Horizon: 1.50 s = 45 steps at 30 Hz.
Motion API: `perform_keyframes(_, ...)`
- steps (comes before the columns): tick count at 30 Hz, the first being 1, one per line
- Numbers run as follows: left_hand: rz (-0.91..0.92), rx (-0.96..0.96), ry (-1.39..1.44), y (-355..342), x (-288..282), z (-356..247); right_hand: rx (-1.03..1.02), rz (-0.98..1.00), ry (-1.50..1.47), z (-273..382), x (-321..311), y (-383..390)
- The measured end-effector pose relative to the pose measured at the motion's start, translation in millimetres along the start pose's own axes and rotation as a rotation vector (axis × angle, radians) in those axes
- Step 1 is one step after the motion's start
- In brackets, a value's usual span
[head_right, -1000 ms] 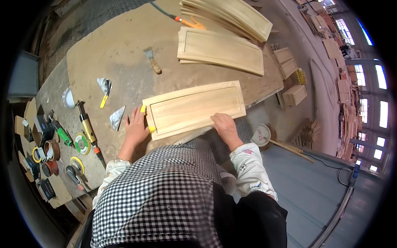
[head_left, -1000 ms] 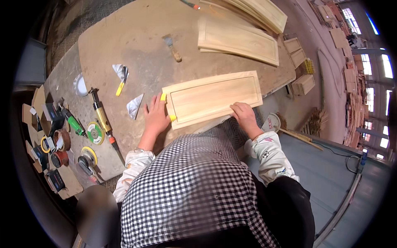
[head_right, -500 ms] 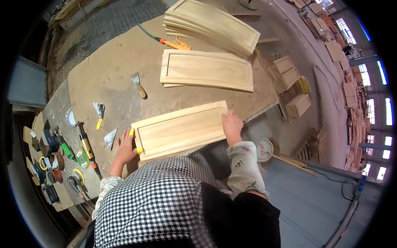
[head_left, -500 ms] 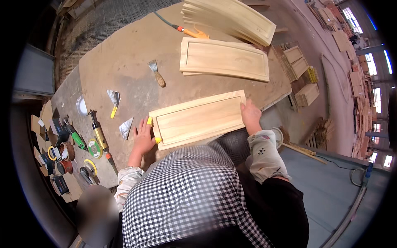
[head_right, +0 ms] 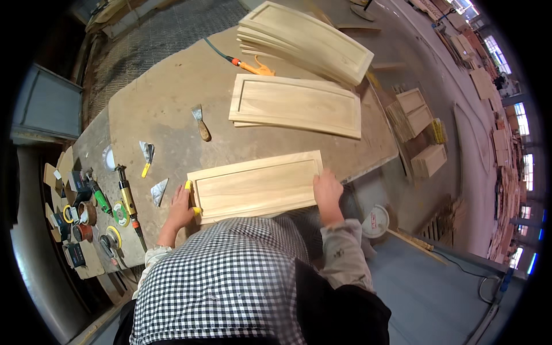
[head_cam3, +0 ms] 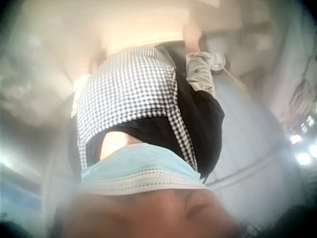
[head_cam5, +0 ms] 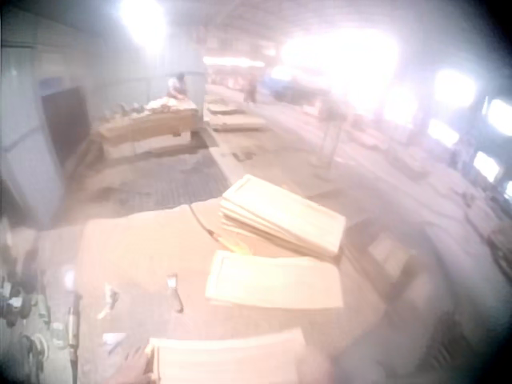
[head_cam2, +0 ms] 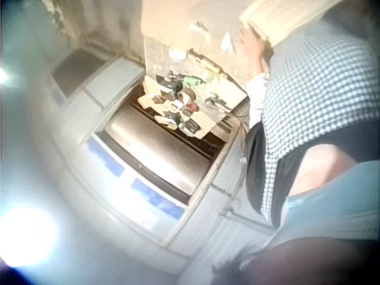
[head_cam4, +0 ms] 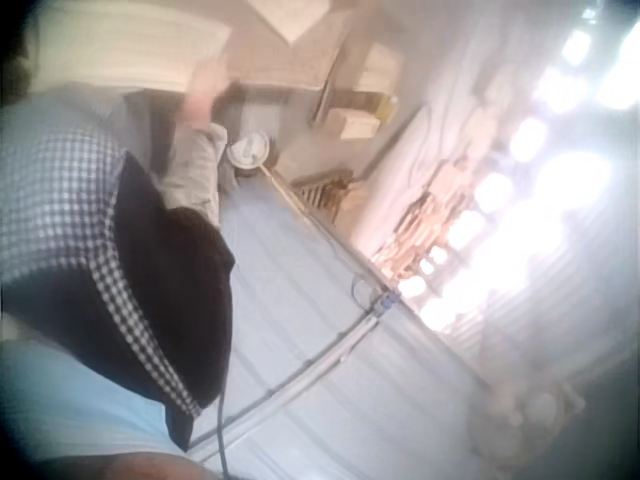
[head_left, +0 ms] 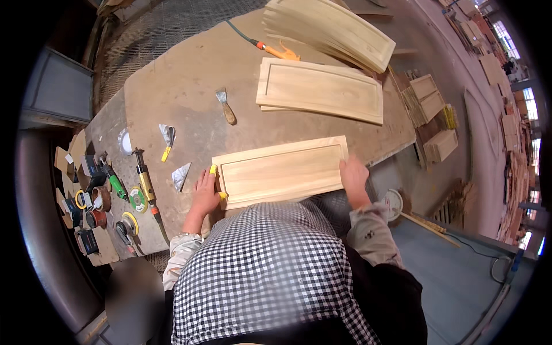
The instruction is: The person smooths the edges of wooden panels using a sanding block and applies a substance from a bottle to the surface. They then use a power sander to smooth the panels and stack them on the workbench.
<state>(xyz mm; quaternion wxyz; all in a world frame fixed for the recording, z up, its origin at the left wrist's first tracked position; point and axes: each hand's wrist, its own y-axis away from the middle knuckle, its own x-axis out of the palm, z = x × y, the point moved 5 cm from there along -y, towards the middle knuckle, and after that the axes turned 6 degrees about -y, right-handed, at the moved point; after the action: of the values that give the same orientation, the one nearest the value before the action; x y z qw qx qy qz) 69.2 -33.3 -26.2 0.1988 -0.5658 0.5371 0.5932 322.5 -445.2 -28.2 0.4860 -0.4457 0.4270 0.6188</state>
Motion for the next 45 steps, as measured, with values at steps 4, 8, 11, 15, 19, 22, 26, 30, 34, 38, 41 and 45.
perform_keyframes(4,-0.015,-0.037,0.037,2,-4,-6,0.07,0.182,0.131,15,-5,-34)
perform_keyframes(8,-0.02,-0.052,0.052,4,-2,-2,0.06,0.203,0.156,25,-8,-47)
perform_keyframes(11,-0.017,-0.053,0.046,6,-3,-5,-0.062,-0.027,0.171,43,-15,-55)
perform_keyframes(15,-0.03,-0.063,0.078,5,-8,-8,-0.704,-0.369,-0.134,73,-21,-56)
perform_keyframes(19,-0.055,-0.045,0.095,8,-4,-2,-0.99,-0.133,-0.329,109,-12,-61)
perform_keyframes(22,-0.054,-0.053,0.137,9,-6,-2,-1.126,-0.019,-0.275,148,0,-51)
perform_keyframes(26,-0.101,-0.049,0.263,13,-18,-4,-1.241,0.014,-0.369,207,16,-29)
perform_keyframes(30,-0.049,-0.02,0.32,9,-12,6,-1.297,0.069,-0.407,263,38,-3)
perform_keyframes(34,-0.072,-0.017,0.32,14,-12,7,-1.263,0.104,-0.534,318,60,24)
perform_keyframes(38,-0.063,0.015,0.322,12,-11,4,-1.264,0.124,-0.483,354,72,46)
perform_keyframes(41,-0.109,0.005,0.355,14,-12,3,-1.266,0.126,-0.487,355,71,47)
perform_keyframes(45,-0.128,0.006,0.324,11,-5,4,-1.104,0.172,-0.551,351,71,84)
